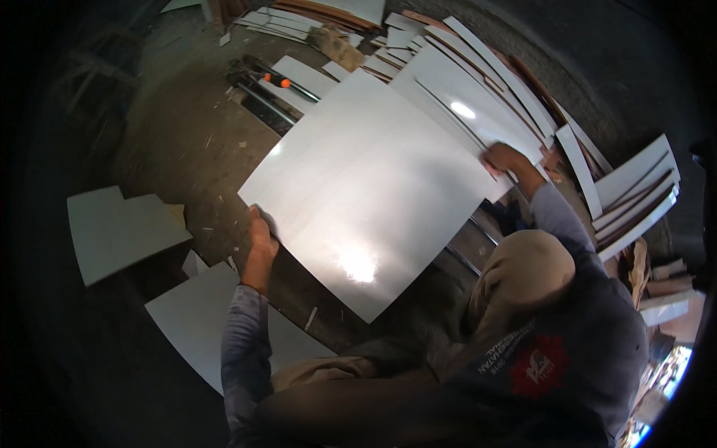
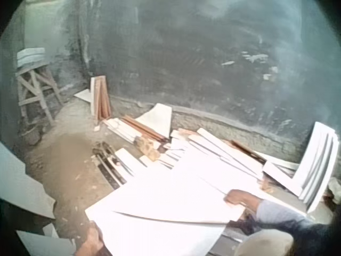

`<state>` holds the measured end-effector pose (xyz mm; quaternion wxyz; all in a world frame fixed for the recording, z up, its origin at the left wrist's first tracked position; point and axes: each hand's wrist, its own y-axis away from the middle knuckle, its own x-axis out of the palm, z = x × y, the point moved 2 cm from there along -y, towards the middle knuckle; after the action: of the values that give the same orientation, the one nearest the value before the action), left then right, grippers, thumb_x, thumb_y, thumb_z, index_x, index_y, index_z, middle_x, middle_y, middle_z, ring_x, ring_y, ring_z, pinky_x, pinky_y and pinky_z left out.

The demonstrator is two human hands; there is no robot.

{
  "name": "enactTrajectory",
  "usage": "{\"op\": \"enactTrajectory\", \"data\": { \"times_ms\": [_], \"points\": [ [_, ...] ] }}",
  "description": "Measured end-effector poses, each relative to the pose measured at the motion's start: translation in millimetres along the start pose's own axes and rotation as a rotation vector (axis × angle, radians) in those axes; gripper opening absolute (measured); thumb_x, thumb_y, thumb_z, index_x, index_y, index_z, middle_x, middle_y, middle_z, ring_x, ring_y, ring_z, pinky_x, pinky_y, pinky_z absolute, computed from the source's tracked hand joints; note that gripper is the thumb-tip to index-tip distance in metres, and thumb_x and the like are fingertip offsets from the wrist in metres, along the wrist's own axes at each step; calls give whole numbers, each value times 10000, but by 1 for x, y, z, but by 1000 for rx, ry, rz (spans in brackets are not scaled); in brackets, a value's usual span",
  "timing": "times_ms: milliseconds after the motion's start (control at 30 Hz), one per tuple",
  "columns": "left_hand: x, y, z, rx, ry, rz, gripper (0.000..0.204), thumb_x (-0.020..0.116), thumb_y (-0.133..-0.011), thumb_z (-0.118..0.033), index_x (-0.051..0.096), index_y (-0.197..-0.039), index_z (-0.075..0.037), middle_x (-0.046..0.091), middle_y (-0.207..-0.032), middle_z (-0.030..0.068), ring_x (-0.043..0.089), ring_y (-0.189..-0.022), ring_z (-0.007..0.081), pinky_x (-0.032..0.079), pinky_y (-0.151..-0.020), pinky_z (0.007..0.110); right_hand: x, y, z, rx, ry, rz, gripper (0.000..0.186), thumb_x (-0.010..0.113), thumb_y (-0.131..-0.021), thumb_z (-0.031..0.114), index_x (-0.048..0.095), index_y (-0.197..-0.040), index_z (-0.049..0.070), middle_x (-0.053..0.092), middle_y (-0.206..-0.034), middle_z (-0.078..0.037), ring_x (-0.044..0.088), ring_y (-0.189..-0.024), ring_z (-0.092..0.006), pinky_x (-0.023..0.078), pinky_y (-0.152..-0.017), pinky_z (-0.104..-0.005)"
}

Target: The person measures and cuts white rectangular panels using a manual tile cutter. They measure the panel, position it on the cutter, score it with the cutting head, and snap it along the scored line. The person repeats this process for multiple panels, wiping the surface with a cloth between cuts.

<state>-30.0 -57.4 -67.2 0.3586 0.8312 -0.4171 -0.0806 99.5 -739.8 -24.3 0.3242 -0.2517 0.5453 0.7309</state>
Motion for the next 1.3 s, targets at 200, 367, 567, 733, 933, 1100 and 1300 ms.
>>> {"op": "enactTrajectory", "data": {
  "times_ms": [200,367,567,733,933,1100,1300],
  "points": [
    [-3,39,-5,3,51,97,627,455,-1098,-501,425,-1536,-54,474,-1564,91,469,-1427,231,360,-1216,380,-13,28,13,158,334,-472,529,631,-956,521,742,-1067,16,747,-1053,-235,728,-1015,-372,567,-907,-476],
    [-4,52,0,22,-76,62,443,478,-1106,-329,486,-1459,-61,533,-1471,76,521,-1355,222,409,-1172,384,-72,-85,125,-248,-440,-380,332,525,-1069,280,678,-1207,19,742,-1037,-121,691,-897,-224,556,-844,-370],
    [-7,54,3,18,-131,74,339,516,-1078,-151,539,-1409,-79,611,-1255,37,581,-1135,173,490,-968,347,-77,-194,206,-174,-760,-172,315,498,-1095,223,654,-1312,55,736,-1152,-92,710,-937,-182,597,-823,-361],
    [-8,61,-2,-7,-204,47,167,524,-1080,-156,589,-1234,-144,624,-1041,-29,632,-888,132,541,-685,338,-87,-215,221,-99,-1028,118,341,537,-1077,142,596,-1402,58,724,-1211,-121,740,-1022,-196,636,-865,-365],
    [-3,67,-6,-42,-149,51,348,533,-1085,-176,529,-1428,-115,618,-1114,-13,586,-837,94,465,-601,289,-83,-240,231,-260,-1183,334,433,607,-1058,250,564,-1443,56,716,-1249,-130,745,-1002,-179,643,-848,-355],
    [1,64,-6,-37,-172,59,170,530,-1081,-171,574,-1245,-168,596,-954,-49,598,-778,97,483,-553,305,-81,-211,237,-168,-1151,408,354,648,-1026,189,645,-1352,50,737,-1196,-130,743,-936,-181,629,-797,-349],
    [1,66,-6,-22,-151,75,182,519,-1087,-176,575,-1260,-169,598,-963,-49,597,-778,94,484,-556,303,-81,-122,236,-609,-858,-105,295,638,-1020,152,688,-1284,31,751,-1108,-105,711,-958,-150,588,-843,-326]
  ]
}}
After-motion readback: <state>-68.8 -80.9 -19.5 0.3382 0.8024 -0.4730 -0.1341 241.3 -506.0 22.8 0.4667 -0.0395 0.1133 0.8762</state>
